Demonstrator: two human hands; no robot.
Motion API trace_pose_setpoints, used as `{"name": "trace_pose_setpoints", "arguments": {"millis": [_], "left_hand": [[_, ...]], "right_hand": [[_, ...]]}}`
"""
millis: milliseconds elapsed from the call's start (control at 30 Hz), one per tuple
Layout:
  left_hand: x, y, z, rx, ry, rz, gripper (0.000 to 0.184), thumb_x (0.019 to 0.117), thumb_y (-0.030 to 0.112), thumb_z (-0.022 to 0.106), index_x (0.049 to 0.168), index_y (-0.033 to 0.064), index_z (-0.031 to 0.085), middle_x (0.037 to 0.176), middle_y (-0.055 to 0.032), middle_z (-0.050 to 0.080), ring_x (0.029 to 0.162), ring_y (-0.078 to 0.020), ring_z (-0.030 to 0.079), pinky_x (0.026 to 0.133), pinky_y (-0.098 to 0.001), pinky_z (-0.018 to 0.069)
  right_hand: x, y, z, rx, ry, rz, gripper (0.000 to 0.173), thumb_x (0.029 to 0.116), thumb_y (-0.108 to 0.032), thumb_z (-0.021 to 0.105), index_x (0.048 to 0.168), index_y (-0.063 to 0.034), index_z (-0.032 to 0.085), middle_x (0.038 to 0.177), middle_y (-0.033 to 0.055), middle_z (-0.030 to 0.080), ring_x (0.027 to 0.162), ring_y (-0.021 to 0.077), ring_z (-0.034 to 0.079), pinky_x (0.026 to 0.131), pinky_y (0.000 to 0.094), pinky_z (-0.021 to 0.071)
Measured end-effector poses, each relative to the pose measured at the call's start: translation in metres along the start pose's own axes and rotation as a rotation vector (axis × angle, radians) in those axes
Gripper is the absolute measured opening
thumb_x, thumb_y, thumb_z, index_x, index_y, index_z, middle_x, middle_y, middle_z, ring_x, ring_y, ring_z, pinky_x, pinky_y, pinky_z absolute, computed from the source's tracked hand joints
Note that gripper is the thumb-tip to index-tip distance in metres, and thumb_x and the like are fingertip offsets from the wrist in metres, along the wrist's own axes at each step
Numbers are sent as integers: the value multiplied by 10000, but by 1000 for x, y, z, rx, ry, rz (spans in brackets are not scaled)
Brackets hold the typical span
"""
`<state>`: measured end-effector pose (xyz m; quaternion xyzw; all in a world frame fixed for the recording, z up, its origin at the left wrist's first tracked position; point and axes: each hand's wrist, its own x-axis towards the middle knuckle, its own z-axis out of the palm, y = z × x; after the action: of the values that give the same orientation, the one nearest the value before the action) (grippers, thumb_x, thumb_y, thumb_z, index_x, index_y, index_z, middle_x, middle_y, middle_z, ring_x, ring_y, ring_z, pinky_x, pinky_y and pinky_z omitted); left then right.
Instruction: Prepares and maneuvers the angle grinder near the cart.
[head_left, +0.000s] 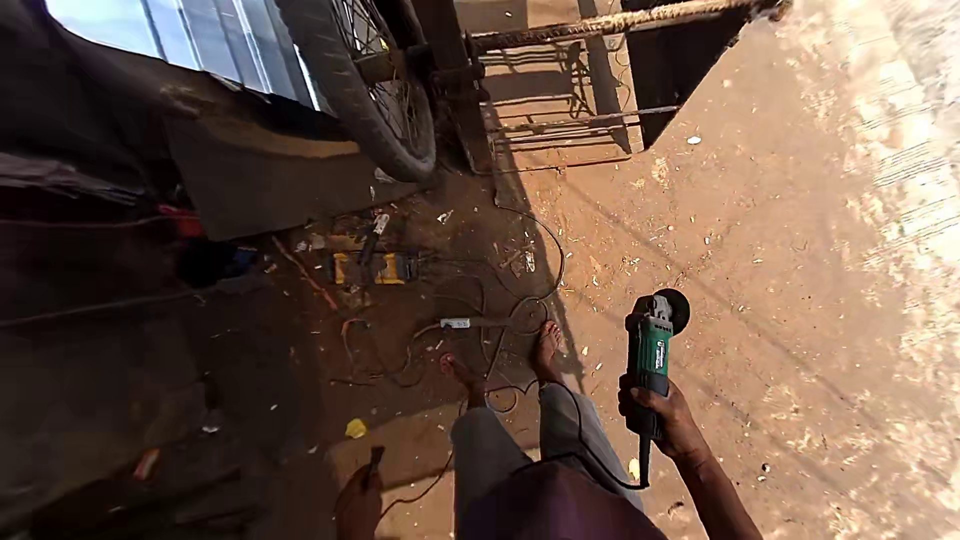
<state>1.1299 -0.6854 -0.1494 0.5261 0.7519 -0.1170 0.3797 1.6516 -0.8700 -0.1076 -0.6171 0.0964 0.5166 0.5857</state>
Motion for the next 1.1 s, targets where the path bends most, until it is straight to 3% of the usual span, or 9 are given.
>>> {"name": "trace_pose_setpoints", "arguments": {"millis": [67,200,433,500,567,633,700,833,1100], "left_hand": [[43,14,26,145,-55,48,366,1067,284,514,1215,-2,689,1023,-242,710,957,-402,689,892,-639,522],[144,46,99,303,-289,70,421,1083,373,472,1270,63,687,1125,-207,717,1077,-388,682,978,-621,502],[316,17,278,219,-335,92,402,1069,389,526,1151,56,735,1015,-203,728,976,-382,696,913,-634,516],[363,2,332,64,-324,-4,384,1078,331,517,1125,3,711,1010,-209,715,947,-349,693,905,-582,536],[399,-7,377,-147,-325,-203,372,1080,290,524,1220,-25,665,1059,-207,702,937,-306,690,892,-517,564],[428,-7,416,-314,-257,-351,366,1072,294,544,1240,-17,640,995,-174,682,809,-251,651,760,-451,569],[453,-9,448,-230,-180,-340,363,1054,343,567,1183,20,672,953,-139,676,774,-225,650,723,-425,571],[494,2,473,233,-184,-15,383,1069,352,474,1183,86,723,1127,-167,723,1118,-329,673,1003,-571,494],[524,32,472,550,-182,180,359,1060,288,486,1091,3,702,1098,-238,708,1114,-404,674,976,-576,520]], "right_hand": [[27,24,17,-21,-21,62,704,687,-322,890,1208,-7,537,896,174,693,670,278,697,590,453,613],[102,91,41,-69,-28,174,760,681,-331,884,1261,-13,510,920,165,691,691,271,702,604,449,619],[230,232,48,-61,-44,176,710,720,-272,882,1252,27,519,944,196,682,738,299,705,659,472,629],[265,264,43,-82,-54,147,686,730,-290,879,1236,16,533,939,196,689,732,300,710,657,469,634],[292,291,33,-85,-62,122,649,749,-298,870,1239,-14,552,943,177,692,734,288,706,665,458,633],[316,313,22,-68,-74,104,643,766,-296,859,1277,-56,552,985,150,686,755,267,697,672,439,627],[337,326,8,-67,-78,87,645,783,-305,850,1310,-89,548,1031,125,685,797,251,697,693,430,625],[372,324,-11,-41,-62,66,671,791,-329,817,1357,-129,519,1043,77,672,818,221,693,691,396,623],[391,296,-31,185,-42,-20,597,820,-274,783,1344,-98,558,1074,70,666,878,200,688,743,361,617]]}}
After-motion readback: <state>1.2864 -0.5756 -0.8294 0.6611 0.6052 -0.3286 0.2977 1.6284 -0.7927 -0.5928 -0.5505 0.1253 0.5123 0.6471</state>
